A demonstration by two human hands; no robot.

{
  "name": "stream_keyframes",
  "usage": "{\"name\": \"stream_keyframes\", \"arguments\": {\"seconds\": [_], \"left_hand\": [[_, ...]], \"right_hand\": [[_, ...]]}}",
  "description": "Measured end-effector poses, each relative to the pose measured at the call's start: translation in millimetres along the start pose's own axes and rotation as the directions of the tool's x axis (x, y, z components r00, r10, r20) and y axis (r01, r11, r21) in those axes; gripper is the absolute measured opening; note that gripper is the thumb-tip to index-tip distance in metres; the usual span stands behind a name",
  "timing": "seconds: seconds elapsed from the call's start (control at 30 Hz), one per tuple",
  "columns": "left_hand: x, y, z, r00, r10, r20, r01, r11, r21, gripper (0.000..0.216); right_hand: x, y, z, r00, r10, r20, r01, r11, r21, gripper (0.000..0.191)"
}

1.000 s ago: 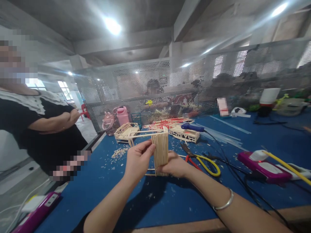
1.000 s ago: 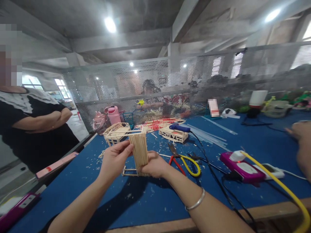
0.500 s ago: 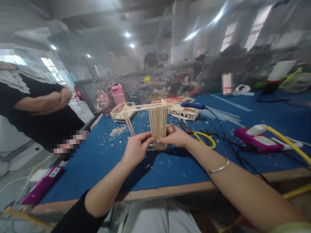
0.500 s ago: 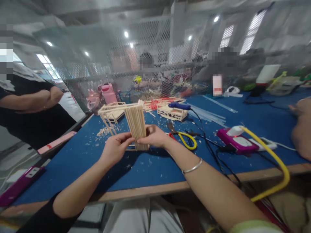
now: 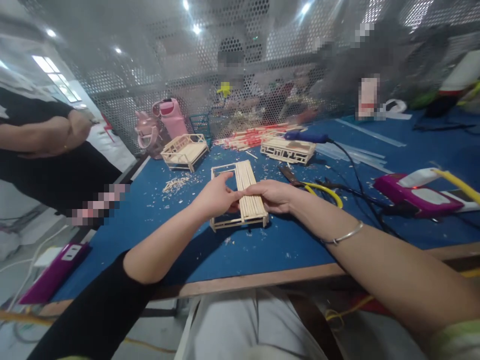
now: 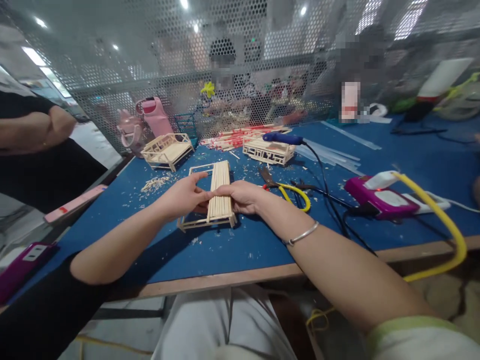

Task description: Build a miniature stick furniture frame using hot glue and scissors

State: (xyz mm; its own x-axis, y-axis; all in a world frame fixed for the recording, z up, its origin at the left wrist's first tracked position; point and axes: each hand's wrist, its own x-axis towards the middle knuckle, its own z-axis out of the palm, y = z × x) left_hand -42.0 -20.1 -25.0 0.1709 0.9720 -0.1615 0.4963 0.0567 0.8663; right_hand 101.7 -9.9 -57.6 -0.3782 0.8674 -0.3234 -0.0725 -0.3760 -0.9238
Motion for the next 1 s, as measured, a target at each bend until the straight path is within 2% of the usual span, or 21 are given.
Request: {"name": "stream_keyframes", "arguments": {"seconds": [0.13,0.33,0.5,0.57,0.6,0.63,0.7,0.8,0.87,1.0], "left_hand": [[5,-3,2,0.998,-0.040,0.038,0.041,0.999,-0.034,0.076],[0,7,-7,0.987,-0.093,0.128,0.108,0.987,-0.116,0.087],[4,6,-11,0.979,-0.108,0.170,0.135,0.978,-0.157,0.088],[6,4,-12,0.974,-0.123,0.191,0.156,0.973,-0.172,0.089],[7,2,-12,0.970,-0.130,0.204,0.167,0.970,-0.178,0.090],[9,1,-13,0.967,-0.134,0.218,0.175,0.968,-0.180,0.091],[12,-3,-13,0.961,-0.132,0.243,0.177,0.968,-0.176,0.092],[16,-9,-15,0.956,-0.108,0.274,0.151,0.978,-0.144,0.093],[18,-10,-16,0.952,-0.100,0.290,0.141,0.982,-0.125,0.093],[20,-7,-17,0.953,-0.082,0.291,0.100,0.994,-0.049,0.080]], "right_hand": [[1,-1,-3,0.996,0.084,-0.036,-0.086,0.994,-0.073,0.014],[-4,-4,3,0.991,0.045,-0.129,-0.079,0.961,-0.264,0.007],[-14,-21,-1,0.986,0.046,-0.162,-0.109,0.908,-0.405,0.046],[-18,-37,-10,0.977,0.070,-0.200,-0.163,0.849,-0.502,0.063],[-18,-45,-15,0.973,0.069,-0.222,-0.186,0.802,-0.567,0.065],[-16,-52,-20,0.972,0.032,-0.233,-0.179,0.745,-0.643,0.061],[-6,-64,-30,0.970,-0.132,-0.205,-0.078,0.626,-0.776,0.043],[24,-71,-37,0.917,-0.384,-0.107,0.107,0.496,-0.862,0.028],[47,-69,-38,0.906,-0.418,-0.068,0.156,0.478,-0.864,0.029],[79,-59,-37,0.932,-0.361,0.007,0.202,0.505,-0.839,0.028]]}}
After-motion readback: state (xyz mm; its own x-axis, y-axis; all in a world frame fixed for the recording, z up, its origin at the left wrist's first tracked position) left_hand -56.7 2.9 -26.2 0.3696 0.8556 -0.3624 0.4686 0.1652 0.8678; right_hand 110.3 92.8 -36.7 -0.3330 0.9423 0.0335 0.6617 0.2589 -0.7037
